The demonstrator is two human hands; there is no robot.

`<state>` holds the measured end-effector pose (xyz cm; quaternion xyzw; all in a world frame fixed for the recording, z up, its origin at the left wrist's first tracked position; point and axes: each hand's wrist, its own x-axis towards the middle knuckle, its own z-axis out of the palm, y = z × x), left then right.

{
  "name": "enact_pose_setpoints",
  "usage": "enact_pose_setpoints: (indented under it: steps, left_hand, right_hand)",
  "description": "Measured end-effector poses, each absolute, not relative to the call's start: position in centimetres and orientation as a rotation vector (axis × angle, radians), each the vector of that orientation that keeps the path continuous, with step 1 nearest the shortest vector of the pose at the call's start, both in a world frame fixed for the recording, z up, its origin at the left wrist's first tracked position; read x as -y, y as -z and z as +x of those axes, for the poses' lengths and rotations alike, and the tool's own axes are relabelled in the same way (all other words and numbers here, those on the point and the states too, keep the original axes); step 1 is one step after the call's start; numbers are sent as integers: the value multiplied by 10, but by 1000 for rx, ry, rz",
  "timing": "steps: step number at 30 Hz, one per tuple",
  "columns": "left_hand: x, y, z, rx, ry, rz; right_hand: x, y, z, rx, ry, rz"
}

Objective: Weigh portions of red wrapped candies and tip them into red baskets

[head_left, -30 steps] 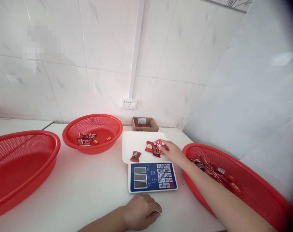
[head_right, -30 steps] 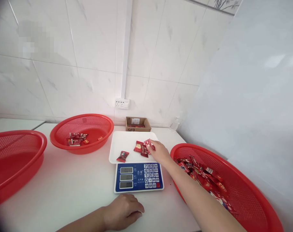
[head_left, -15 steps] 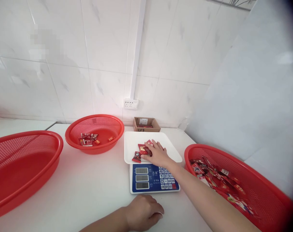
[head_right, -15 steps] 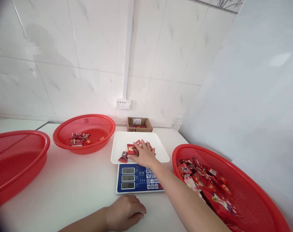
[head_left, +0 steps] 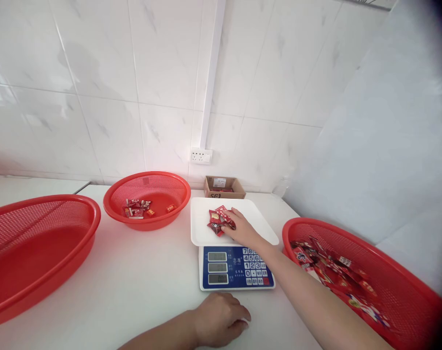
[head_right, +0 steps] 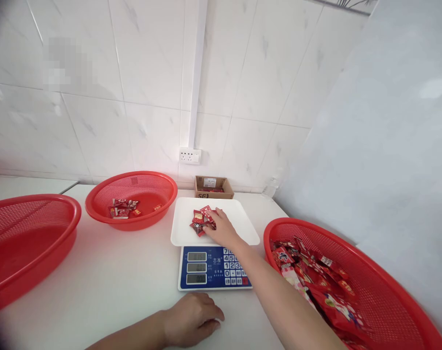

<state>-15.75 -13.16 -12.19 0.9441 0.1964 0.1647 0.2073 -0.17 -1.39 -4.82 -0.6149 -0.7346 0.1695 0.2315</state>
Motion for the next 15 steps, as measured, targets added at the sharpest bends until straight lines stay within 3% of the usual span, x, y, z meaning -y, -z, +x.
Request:
enact_pose_setpoints:
  steps: [8, 15]
  left_hand:
    - [131, 123, -159, -543, -451, 2611]
    - [129, 124, -158, -523, -430, 2605]
  right_hand:
    - [46, 36, 18, 1977, -248, -1682]
    - [82, 33, 136, 1800, -53, -1972]
